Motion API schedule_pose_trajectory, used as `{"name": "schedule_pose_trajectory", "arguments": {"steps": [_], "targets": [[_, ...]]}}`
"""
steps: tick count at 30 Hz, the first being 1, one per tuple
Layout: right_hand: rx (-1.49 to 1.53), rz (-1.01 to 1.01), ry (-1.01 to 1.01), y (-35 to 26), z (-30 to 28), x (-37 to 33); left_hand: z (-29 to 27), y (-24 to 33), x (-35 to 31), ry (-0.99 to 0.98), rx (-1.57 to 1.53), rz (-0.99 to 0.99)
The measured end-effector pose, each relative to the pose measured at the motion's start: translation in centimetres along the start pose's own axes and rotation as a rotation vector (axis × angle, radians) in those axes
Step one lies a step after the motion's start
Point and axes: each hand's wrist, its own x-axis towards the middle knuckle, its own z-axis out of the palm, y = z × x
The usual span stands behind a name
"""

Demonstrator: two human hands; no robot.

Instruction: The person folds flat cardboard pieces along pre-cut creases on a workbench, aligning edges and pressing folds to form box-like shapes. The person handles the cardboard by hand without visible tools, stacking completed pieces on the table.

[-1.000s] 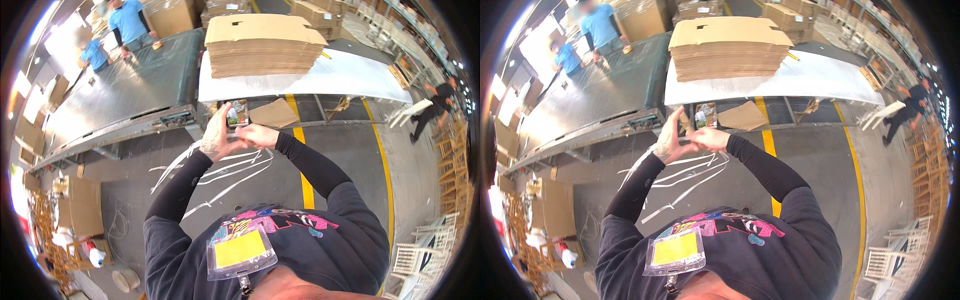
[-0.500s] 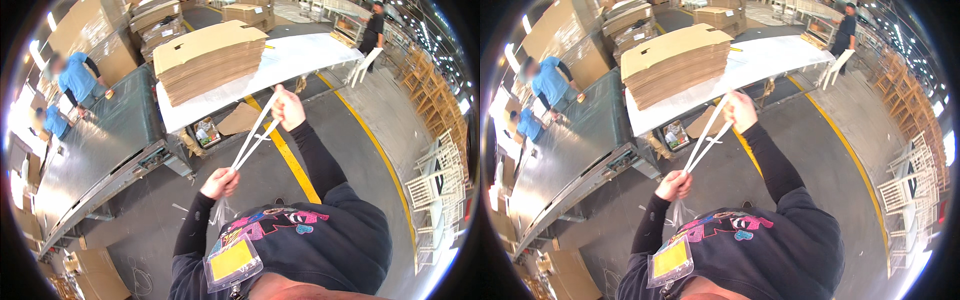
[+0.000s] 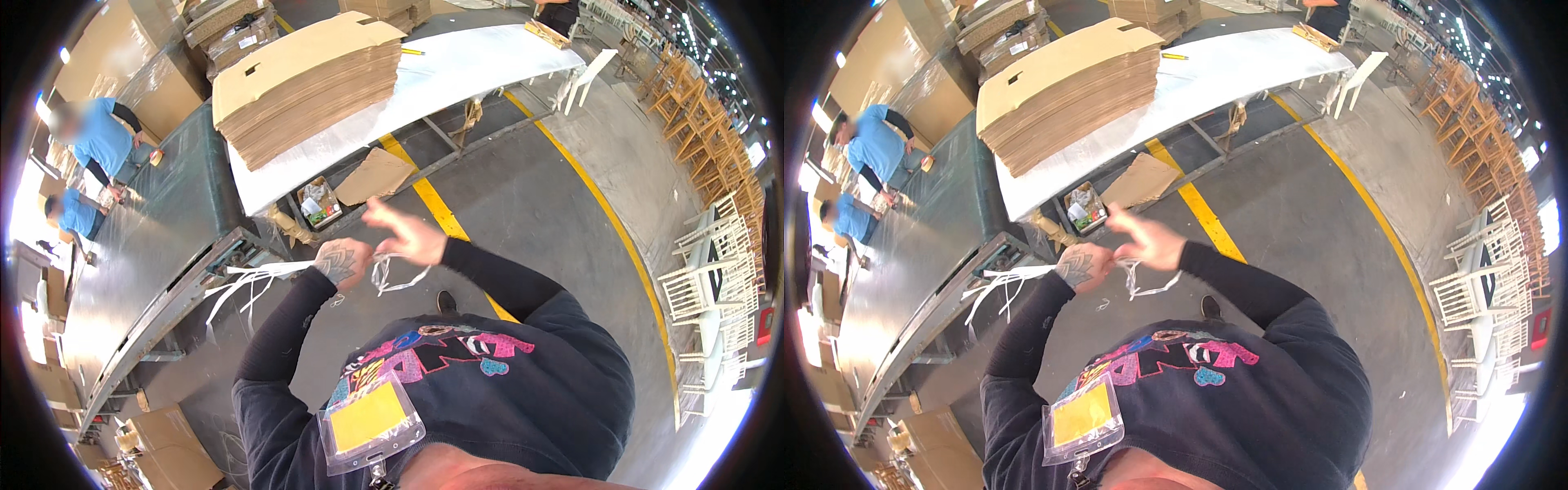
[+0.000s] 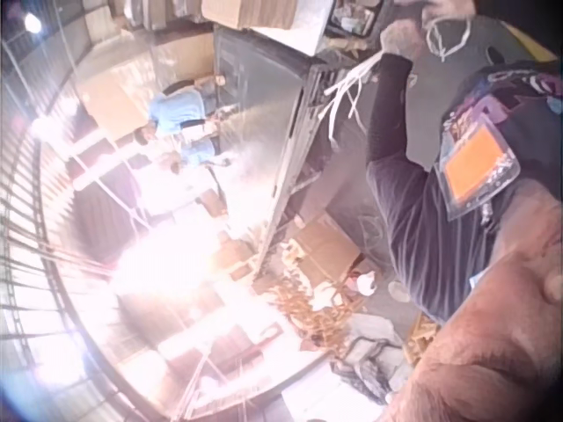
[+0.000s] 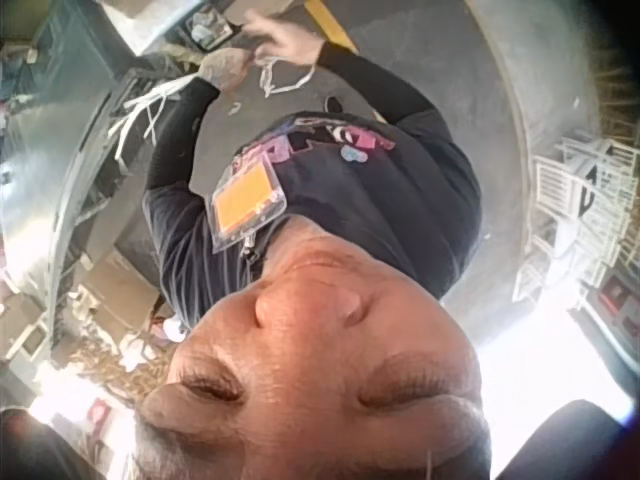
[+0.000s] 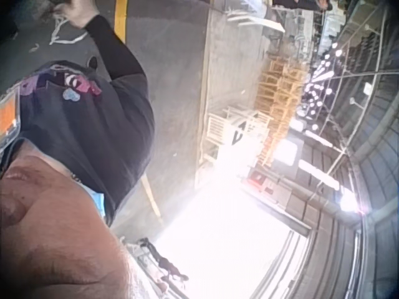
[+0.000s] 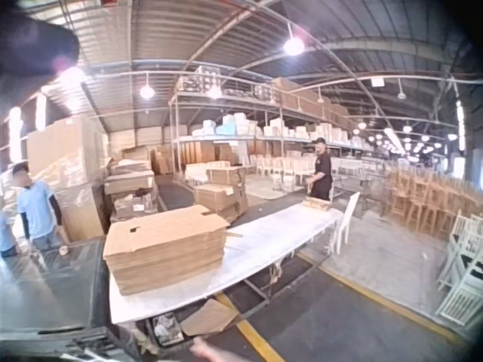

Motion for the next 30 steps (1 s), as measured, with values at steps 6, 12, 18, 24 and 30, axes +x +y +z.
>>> {"name": "schedule_pose_trajectory", "arguments": {"steps": [6, 12, 18, 24, 30], "targets": [[0.149, 0.306, -0.024, 0.0, -3.8, 1.5, -4.3, 0.7, 6.9, 0.173, -0.173, -0.13], [0.757, 0.015, 0.332, 3.8, -7.7, 4.0, 1.3, 1.9, 12.1, 0.445, -0.806, 0.102], [1.382, 0.213, 0.427, 3.9, -10.6, 6.9, 5.2, 6.3, 14.7, 0.3, -1.571, -0.13], [1.064, 0.319, 0.152, 9.2, -15.9, 5.8, 4.1, 7.6, 15.1, 0.252, -2.048, -0.126], [1.15, 0.374, -0.08, 7.0, -13.6, 5.5, 4.6, 5.8, 16.0, -0.106, -1.903, -0.27]]}}
